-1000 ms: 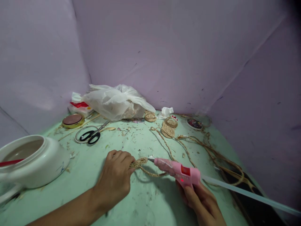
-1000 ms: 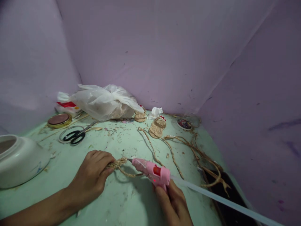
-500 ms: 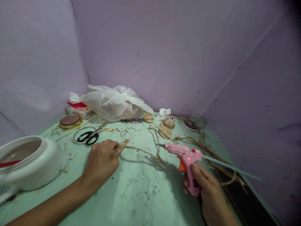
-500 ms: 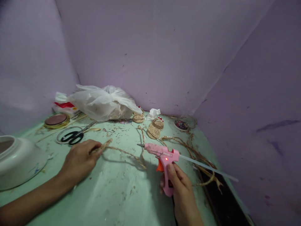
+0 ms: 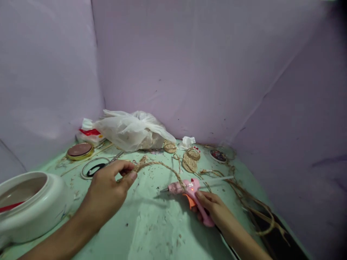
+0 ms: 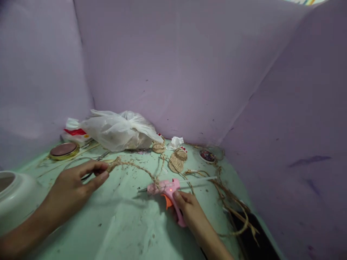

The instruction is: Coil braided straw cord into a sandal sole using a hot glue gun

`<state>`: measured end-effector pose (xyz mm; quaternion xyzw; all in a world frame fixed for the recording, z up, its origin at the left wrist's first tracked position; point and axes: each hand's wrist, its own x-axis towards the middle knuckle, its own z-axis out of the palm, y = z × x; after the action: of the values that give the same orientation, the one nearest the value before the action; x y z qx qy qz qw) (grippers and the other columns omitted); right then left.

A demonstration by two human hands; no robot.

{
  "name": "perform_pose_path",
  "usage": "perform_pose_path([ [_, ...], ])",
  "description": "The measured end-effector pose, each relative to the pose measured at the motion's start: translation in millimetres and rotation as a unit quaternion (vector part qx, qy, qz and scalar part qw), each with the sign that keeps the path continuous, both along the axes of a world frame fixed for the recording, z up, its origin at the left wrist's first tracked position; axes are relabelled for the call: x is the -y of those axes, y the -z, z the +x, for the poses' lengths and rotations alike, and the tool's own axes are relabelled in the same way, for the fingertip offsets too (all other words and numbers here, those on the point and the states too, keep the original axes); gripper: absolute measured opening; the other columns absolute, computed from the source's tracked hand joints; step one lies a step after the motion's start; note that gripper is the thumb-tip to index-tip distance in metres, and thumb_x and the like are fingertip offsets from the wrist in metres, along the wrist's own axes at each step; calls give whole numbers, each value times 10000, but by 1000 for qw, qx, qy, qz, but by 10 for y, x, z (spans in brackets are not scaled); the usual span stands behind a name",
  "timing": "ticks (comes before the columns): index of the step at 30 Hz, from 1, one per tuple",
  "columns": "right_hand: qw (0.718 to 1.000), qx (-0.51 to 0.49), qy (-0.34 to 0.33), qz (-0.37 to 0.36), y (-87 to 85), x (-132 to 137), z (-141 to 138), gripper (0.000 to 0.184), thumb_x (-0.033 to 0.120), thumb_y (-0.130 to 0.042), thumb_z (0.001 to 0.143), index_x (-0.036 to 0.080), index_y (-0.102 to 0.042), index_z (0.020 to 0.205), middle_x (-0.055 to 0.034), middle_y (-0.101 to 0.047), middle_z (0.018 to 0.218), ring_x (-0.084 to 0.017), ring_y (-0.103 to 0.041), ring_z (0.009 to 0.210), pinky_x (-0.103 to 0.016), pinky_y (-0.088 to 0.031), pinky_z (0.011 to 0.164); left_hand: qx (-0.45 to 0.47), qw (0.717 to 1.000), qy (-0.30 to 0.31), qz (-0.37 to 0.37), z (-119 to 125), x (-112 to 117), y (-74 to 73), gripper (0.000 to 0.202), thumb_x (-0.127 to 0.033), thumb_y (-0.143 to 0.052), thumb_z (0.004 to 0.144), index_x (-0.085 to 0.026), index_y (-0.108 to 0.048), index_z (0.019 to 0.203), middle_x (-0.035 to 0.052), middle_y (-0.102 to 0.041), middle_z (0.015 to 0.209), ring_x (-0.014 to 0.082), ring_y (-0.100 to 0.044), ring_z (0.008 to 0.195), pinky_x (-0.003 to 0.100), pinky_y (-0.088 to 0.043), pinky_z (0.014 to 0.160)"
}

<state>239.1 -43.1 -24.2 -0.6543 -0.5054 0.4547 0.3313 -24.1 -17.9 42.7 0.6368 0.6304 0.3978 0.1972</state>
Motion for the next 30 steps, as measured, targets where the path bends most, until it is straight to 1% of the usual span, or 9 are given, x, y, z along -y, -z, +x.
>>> perform_pose_path([
  [2, 999, 45, 11, 18, -16, -31, -14, 471, 592, -470, 733, 175, -596, 553, -10, -558, 439, -128, -486, 367, -221, -319, 357, -1, 998, 55, 14, 70, 109, 31, 217, -399, -519, 683, -221, -633, 736, 16, -654, 755, 203, -580, 709, 314, -433, 644],
  [5, 989, 123, 45, 61, -50, 12, -17, 334, 491, -545, 723, 189, -649, 624, -30, -603, 520, -176, -557, 494, -248, -356, 431, -22, 989, 142, 28, 172, 269, 202, 155, -327, -490, 761, -227, -608, 750, 11, -631, 754, 196, -559, 734, 328, -424, 670],
  [9, 946, 192, 126, 228, -209, 212, -25, 260, 401, -508, 804, 208, -671, 863, -66, -696, 821, -215, -633, 759, -288, -450, 617, -68, 979, 189, 31, 257, 441, 503, 96, -220, -481, 789, -210, -577, 783, 27, -612, 785, 211, -526, 770, 378, -385, 729],
  [11, 927, 189, 92, 311, -345, 341, -62, 220, 368, -500, 842, 217, -660, 836, -42, -699, 800, -189, -643, 753, -280, -470, 672, -90, 972, 211, 49, 278, 494, 596, 103, -187, -465, 802, -197, -566, 782, 30, -598, 780, 206, -512, 752, 393, -362, 736],
  [13, 917, 192, 2, 350, -471, 463, -132, 124, 320, -557, 830, 226, -638, 832, -21, -686, 812, -166, -636, 762, -252, -477, 676, -105, 964, 233, 78, 290, 520, 626, 126, -162, -442, 819, -190, -564, 798, 31, -589, 784, 200, -505, 747, 400, -343, 743],
  [16, 900, 193, -109, 376, -543, 595, -283, 148, 261, -648, 764, 211, -585, 889, -19, -656, 839, -153, -616, 761, -235, -489, 666, -124, 954, 246, 117, 294, 518, 581, 134, -138, -438, 821, -183, -565, 817, 31, -585, 779, 198, -505, 749, 401, -327, 743],
  [19, 879, 197, -155, 405, -483, 632, -437, 198, 214, -650, 752, 191, -548, 920, -32, -636, 803, -157, -602, 721, -248, -492, 627, -145, 951, 234, 141, 276, 499, 486, 128, -113, -453, 801, -172, -566, 816, 35, -583, 774, 203, -510, 753, 412, -323, 759],
  [24, 858, 213, -133, 447, -439, 524, -588, 54, 160, -617, 783, 182, -576, 810, -28, -622, 692, -131, -581, 592, -205, -432, 495, -166, 945, 216, 180, 210, 486, 323, 145, -92, -460, 789, -169, -569, 844, 35, -589, 796, 203, -515, 765, 428, -319, 785],
  [30, 825, 226, -119, 503, -485, 401, -594, 78, 131, -609, 786, 176, -607, 722, -8, -594, 597, -105, -549, 515, -182, -399, 461, -176, 946, 208, 179, 174, 455, 221, 175, -77, -454, 775, -175, -569, 862, 38, -591, 815, 204, -511, 784, 423, -319, 780],
])
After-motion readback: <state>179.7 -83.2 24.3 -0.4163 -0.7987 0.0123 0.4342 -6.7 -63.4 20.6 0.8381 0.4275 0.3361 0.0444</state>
